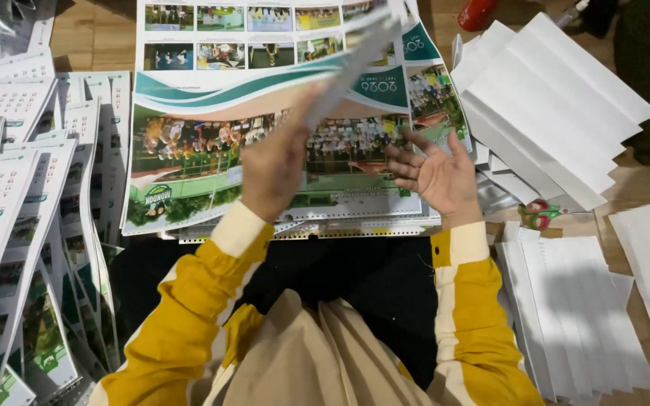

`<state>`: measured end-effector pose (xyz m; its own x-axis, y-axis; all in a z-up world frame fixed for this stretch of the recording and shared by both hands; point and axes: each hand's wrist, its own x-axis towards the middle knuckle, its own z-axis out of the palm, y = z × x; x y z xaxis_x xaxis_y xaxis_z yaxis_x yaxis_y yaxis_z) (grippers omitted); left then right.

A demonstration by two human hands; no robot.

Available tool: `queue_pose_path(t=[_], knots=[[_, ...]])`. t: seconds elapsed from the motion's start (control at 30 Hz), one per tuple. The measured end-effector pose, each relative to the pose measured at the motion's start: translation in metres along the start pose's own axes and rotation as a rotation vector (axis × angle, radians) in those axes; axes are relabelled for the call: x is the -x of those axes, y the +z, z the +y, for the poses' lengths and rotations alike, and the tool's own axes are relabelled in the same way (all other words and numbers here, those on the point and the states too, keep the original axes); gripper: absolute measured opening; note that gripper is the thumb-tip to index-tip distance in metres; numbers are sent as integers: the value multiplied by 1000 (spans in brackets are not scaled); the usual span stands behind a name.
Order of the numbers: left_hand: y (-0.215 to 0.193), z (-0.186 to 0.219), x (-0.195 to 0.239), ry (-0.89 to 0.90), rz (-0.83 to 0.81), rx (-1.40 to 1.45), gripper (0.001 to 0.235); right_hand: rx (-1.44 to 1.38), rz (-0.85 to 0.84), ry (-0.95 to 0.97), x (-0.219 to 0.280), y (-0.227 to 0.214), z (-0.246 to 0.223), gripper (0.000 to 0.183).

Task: The person sits on the floor assembling wall calendars by inserting a metal spiral binding wire through the pre-punched holes along the top edge. They use both hands to push the wire through the pages and then bend the ends to secure the binding.

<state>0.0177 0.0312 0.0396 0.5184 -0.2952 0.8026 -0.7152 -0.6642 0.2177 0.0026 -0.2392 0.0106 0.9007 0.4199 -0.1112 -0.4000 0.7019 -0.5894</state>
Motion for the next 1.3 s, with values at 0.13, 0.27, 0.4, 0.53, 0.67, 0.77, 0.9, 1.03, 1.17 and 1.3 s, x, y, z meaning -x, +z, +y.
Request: queue_pose_path(t=[0.13,0.27,0.4,0.53,0.67,0.77,0.9,1.03,1.17,1.3], knots=[[-46,7,-17,-94,295,232,32,35,45,35,-1,15,9,69],[-34,59,30,158,-41,99,27,87,231,32,6,11,22,76],[-19,95,83,199,-244,162,23,37,371,29,21,3,27,81],[-43,73,91,7,-580,427,58,493,482,61,34,-46,32,45],[-97,2,104,-482,-175,-59,62,826,514,18,44,-23,40,58],[-149,-24,145,-909,-175,-151,68,857,622,50,50,-19,39,61],[-180,-37,178,-1408,-383,83,65,796,740,127,44,33,33,73],[-194,-31,98,-1713,-471,243,59,1058,816,247,29,60,16,74],[-192,-42,32,-1915,-617,263,88,889,839,501,8,21,12,88],[-163,-86,62,-1797,-711,218,82,1073,873,461,-2,83,2,52]])
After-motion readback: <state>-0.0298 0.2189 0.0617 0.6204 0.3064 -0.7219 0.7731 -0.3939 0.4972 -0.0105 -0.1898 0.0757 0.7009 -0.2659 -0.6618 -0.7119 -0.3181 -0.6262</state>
